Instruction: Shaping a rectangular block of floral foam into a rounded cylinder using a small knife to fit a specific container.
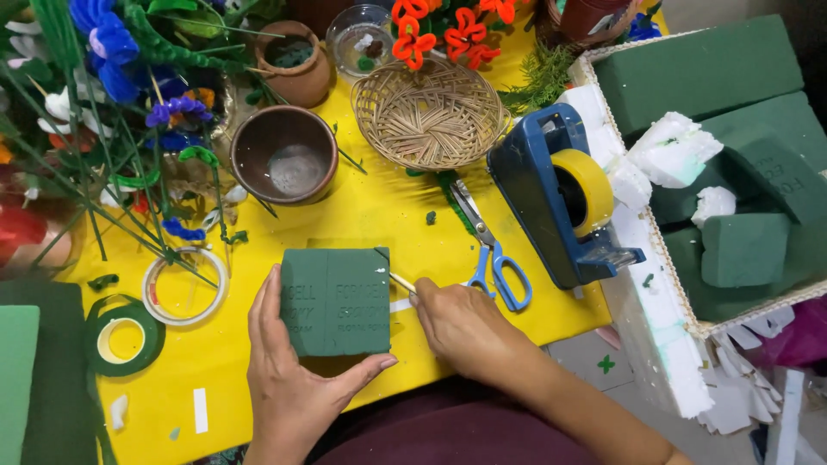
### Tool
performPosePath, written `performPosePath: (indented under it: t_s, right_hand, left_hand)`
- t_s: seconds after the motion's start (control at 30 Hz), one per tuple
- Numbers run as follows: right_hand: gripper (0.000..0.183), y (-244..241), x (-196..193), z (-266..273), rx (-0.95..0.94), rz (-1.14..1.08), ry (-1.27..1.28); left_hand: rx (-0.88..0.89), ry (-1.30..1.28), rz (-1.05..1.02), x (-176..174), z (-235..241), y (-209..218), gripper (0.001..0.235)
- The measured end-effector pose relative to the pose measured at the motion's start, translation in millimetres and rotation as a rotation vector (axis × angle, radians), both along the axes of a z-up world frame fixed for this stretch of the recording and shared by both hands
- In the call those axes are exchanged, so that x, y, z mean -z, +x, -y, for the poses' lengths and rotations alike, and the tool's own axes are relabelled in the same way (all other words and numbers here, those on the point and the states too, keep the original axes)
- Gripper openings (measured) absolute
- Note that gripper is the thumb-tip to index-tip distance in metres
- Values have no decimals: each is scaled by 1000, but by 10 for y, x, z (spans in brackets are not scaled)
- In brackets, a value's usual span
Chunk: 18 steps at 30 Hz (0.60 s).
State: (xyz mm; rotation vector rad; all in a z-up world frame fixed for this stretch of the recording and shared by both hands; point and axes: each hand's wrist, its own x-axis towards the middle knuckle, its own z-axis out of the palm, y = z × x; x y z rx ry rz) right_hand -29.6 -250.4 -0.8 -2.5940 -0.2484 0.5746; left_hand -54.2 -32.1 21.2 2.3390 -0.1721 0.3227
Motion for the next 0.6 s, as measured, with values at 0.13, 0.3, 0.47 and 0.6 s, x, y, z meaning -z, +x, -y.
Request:
performPosePath:
  t_s: [0.13, 0.3, 0.47, 0.6]
  right_hand:
    - [29, 91, -56, 51, -16, -59, 0]
    - [36, 267, 49, 283, 77, -359, 410]
    - [37, 192, -9, 418, 100, -337, 478]
    - [37, 69, -146, 445, 156, -292, 579]
  left_hand:
    - [-32, 89, 12, -8, 23, -6, 146]
    - [-68, 167, -27, -76, 65, -11, 140]
    - [97, 126, -210, -148, -283, 97, 146]
    - [377, 110, -416, -307, -565, 225, 144]
